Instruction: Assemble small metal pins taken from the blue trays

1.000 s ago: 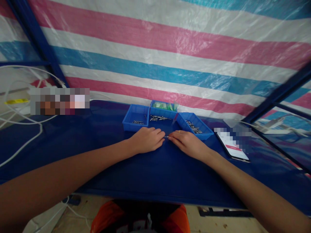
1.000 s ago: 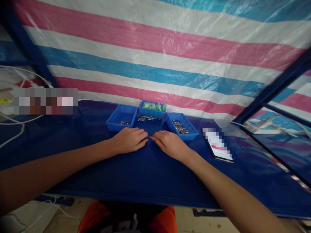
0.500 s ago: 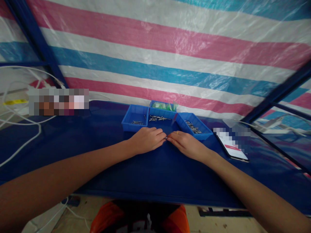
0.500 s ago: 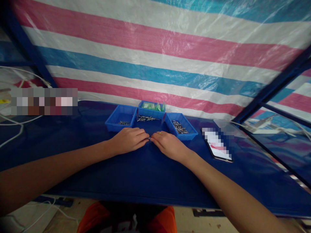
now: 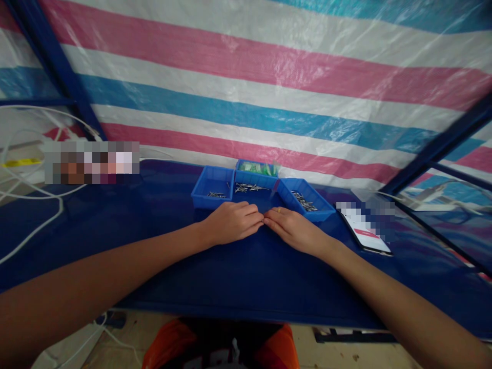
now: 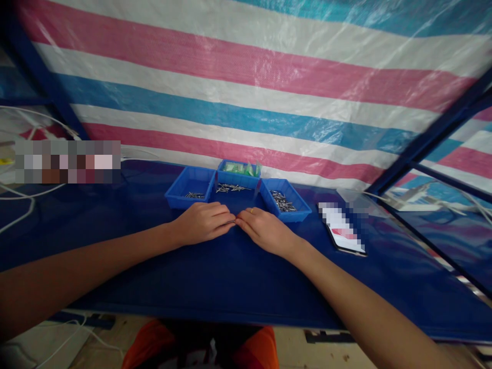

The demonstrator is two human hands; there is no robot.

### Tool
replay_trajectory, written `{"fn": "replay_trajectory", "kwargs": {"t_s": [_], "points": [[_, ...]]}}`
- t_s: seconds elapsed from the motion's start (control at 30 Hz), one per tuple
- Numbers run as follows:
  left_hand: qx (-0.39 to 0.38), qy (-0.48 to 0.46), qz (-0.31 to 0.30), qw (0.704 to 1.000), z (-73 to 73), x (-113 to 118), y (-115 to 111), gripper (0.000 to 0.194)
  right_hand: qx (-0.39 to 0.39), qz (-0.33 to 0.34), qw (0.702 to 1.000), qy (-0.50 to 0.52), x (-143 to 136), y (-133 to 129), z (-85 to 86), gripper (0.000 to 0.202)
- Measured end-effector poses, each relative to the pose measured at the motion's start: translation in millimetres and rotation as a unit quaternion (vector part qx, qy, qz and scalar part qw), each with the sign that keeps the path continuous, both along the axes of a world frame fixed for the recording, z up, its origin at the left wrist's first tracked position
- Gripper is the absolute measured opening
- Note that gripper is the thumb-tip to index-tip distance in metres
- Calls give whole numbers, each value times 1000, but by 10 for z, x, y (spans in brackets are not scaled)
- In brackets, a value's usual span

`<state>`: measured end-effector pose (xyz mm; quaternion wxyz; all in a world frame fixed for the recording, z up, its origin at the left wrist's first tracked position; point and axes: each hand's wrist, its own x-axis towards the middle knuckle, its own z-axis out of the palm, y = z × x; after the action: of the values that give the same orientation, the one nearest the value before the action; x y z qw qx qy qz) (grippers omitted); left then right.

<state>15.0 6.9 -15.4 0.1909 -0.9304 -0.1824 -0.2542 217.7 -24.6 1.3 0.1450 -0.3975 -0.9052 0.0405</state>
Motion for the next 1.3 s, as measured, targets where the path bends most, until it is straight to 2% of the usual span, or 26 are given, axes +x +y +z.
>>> {"fn": "replay_trajectory", "kwargs": {"t_s": [0.4,0.63,0.77,1.07,1.3], "points": [[-1,-2,-25,1000,6,-17,24,27,16,-20,1000,-5,4,22,-4,30],[-45,-5,-45,998,-14,-21,44,24,13,-21,1000,-7,19,28,-8,29],[-75,24,-56,995,-33,-26,40,21,7,-17,1000,-12,12,20,-5,29],[-77,63,32,995,-16,35,-21,8,16,-2,999,-28,12,7,-8,21],[-52,77,36,995,-48,32,14,14,16,12,999,-34,-27,-20,14,26]]}}
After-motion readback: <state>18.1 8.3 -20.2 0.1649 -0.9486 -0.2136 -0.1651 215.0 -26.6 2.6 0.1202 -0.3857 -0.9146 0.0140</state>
